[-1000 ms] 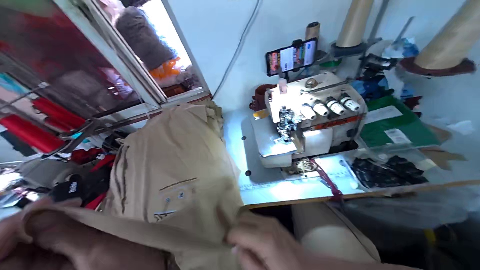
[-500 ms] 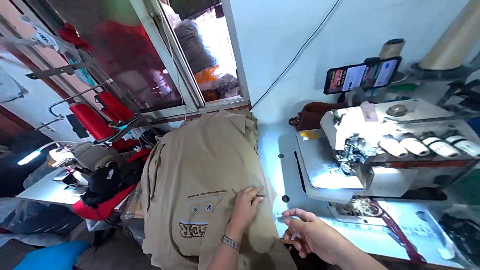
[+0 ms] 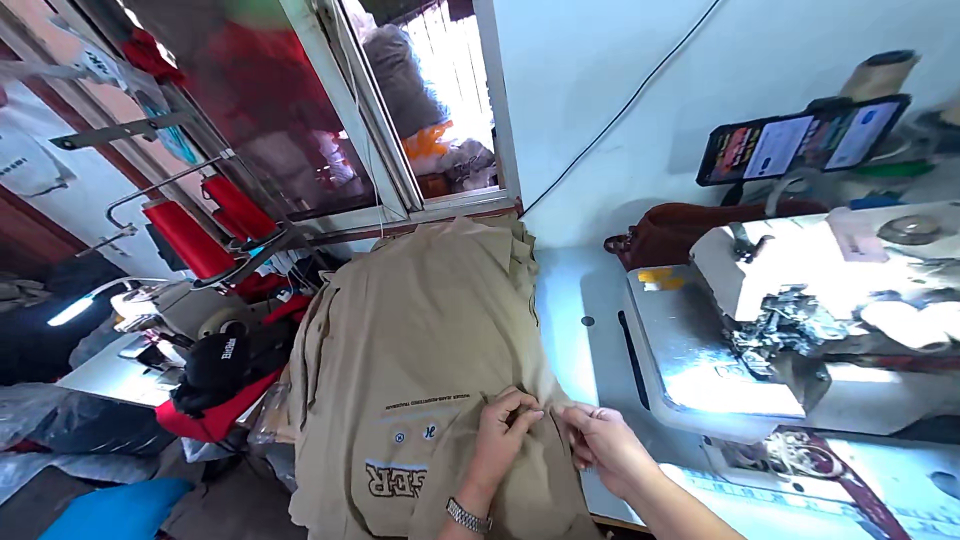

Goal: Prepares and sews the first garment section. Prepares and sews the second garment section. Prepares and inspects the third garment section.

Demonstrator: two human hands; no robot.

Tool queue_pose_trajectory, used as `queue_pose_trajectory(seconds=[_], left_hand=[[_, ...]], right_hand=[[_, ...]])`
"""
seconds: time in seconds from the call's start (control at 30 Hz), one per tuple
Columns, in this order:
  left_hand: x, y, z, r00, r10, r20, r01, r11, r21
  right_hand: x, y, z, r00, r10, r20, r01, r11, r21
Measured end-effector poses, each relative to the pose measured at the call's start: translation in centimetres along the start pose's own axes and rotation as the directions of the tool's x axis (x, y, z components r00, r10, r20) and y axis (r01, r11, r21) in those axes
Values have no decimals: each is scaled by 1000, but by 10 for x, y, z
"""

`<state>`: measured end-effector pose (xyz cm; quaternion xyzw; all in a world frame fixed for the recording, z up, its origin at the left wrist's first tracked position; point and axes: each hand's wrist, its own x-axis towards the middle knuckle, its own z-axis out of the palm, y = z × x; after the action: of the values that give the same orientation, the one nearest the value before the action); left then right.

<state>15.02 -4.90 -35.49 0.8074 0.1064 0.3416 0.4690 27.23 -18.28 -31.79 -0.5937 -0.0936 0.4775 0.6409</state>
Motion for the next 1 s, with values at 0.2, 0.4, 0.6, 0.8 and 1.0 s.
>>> queue_pose_trajectory(seconds=[0.2,0.4,0.6,0.8,1.0], left_hand=[[13,41,-14,993,104,63,-102,994,-25],[26,47,-9,979,98,181,-125,981,146],[22,42,-5,988,78,132,-98,984,152],[18,39,-7,991,85,106,-112,955,274],[10,48,-19,999,11,44,-19,983,184]], right_hand=[[7,8,-1,840,-531,-108,517,846,-131],[-1,12,-1,802,-596,-44,571,785,-240],[-5,12,0,796,-604,32,582,751,-312],[-7,36,7,654,-755,51,726,607,-323],[-35,75,3,666,-725,173,702,531,-476]])
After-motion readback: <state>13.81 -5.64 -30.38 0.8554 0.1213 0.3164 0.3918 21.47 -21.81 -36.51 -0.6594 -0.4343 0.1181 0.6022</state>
